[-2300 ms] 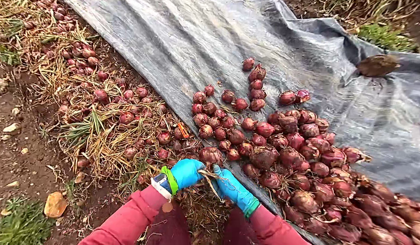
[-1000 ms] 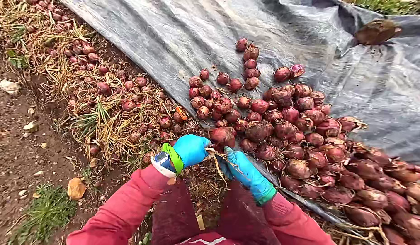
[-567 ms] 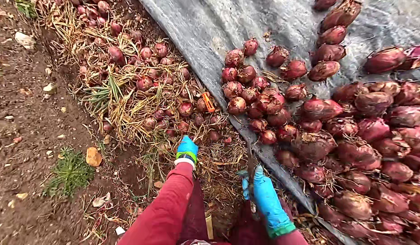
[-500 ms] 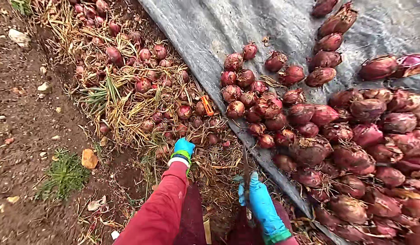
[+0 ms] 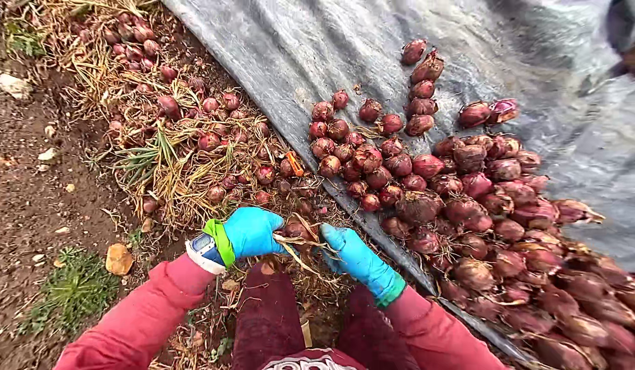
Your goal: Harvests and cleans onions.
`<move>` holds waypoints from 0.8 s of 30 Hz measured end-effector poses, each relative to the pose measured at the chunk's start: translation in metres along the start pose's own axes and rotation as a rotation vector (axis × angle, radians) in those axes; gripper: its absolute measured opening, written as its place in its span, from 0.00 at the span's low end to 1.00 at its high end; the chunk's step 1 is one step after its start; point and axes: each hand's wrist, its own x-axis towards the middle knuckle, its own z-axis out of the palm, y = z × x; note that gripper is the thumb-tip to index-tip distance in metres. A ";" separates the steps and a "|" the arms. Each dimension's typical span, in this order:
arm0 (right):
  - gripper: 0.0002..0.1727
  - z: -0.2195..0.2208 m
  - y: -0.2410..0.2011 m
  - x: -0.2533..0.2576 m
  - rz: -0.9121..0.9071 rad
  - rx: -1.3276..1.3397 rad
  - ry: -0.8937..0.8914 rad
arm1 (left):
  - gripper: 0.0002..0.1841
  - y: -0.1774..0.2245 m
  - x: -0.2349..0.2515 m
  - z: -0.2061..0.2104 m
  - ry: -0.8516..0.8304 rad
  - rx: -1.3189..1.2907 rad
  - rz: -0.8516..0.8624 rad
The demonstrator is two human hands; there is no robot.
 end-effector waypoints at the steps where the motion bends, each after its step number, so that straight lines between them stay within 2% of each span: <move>1: 0.47 0.002 0.005 -0.010 0.025 -0.001 0.012 | 0.22 -0.003 -0.007 0.002 0.060 0.018 -0.064; 4: 0.46 0.014 0.026 -0.037 0.120 0.023 0.054 | 0.16 0.016 -0.023 0.021 0.284 -0.126 -0.111; 5: 0.43 0.015 0.032 -0.044 0.144 -0.016 -0.003 | 0.15 0.036 -0.029 0.028 0.262 -0.116 -0.078; 7: 0.37 0.012 0.032 -0.057 0.099 -0.083 -0.062 | 0.13 0.082 -0.030 0.039 0.082 -0.019 0.015; 9: 0.39 0.005 0.022 -0.068 0.037 -0.106 0.040 | 0.12 0.104 -0.018 0.047 0.048 -0.045 0.045; 10: 0.37 -0.001 0.020 -0.073 0.013 -0.044 0.132 | 0.13 0.100 -0.007 0.047 0.113 -0.122 -0.022; 13: 0.52 -0.027 0.026 -0.074 0.067 0.022 0.447 | 0.15 0.045 0.058 0.048 0.415 -0.473 -0.400; 15: 0.52 -0.040 0.052 -0.073 0.167 0.008 0.493 | 0.23 -0.003 0.121 0.062 0.535 -0.784 -0.617; 17: 0.49 -0.034 0.078 -0.082 0.314 0.027 0.458 | 0.35 -0.036 0.179 0.079 0.537 -0.962 -0.765; 19: 0.48 -0.022 0.094 -0.095 0.450 0.096 0.432 | 0.41 -0.051 0.226 0.098 0.503 -1.152 -0.824; 20: 0.48 -0.018 0.099 -0.098 0.500 0.124 0.428 | 0.39 -0.055 0.244 0.103 0.471 -1.206 -0.825; 22: 0.48 -0.011 0.108 -0.101 0.554 0.188 0.439 | 0.28 -0.064 0.268 0.112 0.438 -1.252 -0.842; 24: 0.51 -0.009 0.112 -0.090 0.592 0.280 0.447 | 0.24 -0.071 0.261 0.111 0.423 -1.287 -0.797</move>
